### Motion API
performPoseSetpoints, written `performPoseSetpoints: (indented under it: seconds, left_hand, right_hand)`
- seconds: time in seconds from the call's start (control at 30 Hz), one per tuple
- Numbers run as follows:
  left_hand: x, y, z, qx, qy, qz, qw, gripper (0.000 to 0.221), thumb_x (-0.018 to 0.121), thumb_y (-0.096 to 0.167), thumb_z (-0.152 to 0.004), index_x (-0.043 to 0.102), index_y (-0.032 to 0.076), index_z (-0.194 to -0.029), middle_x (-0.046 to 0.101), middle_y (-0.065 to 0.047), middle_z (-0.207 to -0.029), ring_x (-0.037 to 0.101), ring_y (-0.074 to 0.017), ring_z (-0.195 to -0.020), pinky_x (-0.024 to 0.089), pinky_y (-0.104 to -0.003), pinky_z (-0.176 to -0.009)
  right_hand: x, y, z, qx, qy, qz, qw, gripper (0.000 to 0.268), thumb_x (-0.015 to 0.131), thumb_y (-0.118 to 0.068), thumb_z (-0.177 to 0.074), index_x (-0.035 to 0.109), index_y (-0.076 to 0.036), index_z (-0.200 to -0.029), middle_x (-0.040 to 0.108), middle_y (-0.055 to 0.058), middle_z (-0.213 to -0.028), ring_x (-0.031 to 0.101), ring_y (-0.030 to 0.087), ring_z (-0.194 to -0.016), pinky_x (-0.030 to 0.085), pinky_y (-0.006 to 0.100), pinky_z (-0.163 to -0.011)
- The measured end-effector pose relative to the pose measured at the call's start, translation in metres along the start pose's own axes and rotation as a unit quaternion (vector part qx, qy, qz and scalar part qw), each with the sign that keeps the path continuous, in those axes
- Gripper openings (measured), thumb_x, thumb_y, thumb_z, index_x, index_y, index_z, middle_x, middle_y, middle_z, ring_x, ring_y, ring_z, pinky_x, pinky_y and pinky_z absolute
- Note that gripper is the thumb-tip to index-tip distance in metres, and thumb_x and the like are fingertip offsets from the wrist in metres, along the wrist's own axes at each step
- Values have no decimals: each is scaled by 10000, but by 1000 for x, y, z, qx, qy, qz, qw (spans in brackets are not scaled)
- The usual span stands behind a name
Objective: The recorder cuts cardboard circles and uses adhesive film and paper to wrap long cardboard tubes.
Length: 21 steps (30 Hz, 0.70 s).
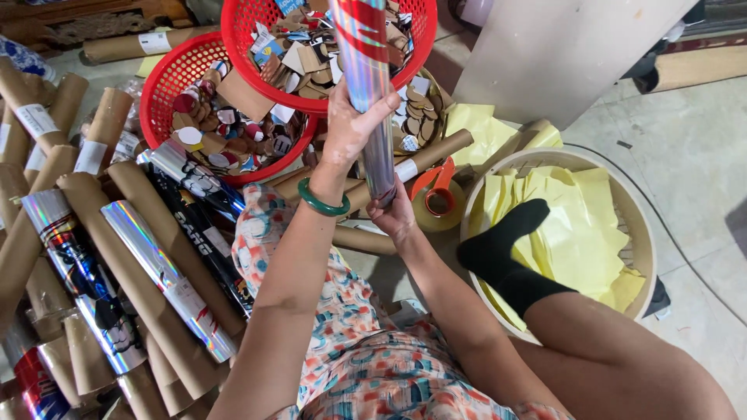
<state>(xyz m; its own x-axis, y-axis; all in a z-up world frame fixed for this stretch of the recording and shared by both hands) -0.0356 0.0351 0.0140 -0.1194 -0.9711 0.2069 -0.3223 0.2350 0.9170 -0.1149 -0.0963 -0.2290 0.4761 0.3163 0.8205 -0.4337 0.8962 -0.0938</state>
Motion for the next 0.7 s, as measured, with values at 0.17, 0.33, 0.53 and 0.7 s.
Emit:
performPoseSetpoints:
  seconds: [0.17, 0.33, 0.53, 0.7]
  left_hand:
    - [-5, 27, 3, -28, -98, 59, 993, 560, 895, 372, -778, 664, 21, -1149, 736, -78, -979, 725, -197, -915, 618, -359, -890]
    - [-3, 39, 0, -25, -161, 129, 978, 579, 870, 384, -801, 617, 42, -1194, 734, -98, -999, 724, -223, -921, 617, -379, -870]
    - [-28, 6, -18, 13, 69, 20, 997, 573, 852, 407, -846, 628, -24, -1150, 729, -116, -961, 728, -230, -885, 641, -384, -838]
    - [-13, -13, -8, -11, 105, -82, 991, 571, 816, 446, -855, 626, 0, -1155, 714, -78, -949, 726, -185, -854, 650, -351, -792]
  right_hand:
    - [4, 9, 9, 57, -85, -12, 995, 330, 586, -400, -1011, 699, -115, -1133, 747, 19, -1001, 666, 153, -721, 527, 272, -546]
    - [-6, 7, -5, 106, -82, -12, 991, 336, 559, -382, -1031, 689, -90, -1136, 751, 34, -1007, 690, 155, -761, 533, 266, -550]
    - [-31, -16, -32, -8, 30, 20, 999, 298, 651, -354, -1072, 645, -65, -1143, 704, 88, -1016, 665, 211, -910, 560, 308, -740]
    - [37, -15, 7, -294, 10, 378, 878, 408, 578, -328, -1083, 541, -31, -1360, 626, 121, -1271, 587, 228, -1189, 468, 359, -1035]
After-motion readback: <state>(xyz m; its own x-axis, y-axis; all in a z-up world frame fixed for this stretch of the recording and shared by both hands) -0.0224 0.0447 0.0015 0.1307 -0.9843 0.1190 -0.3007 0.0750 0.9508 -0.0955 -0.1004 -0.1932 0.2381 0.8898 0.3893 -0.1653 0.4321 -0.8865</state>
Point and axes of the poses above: each hand's wrist, its own z-axis away from the middle knuckle, its own x-axis out of the palm, y = z × x, the point moved 1 cm from there along -z, towards the middle knuckle
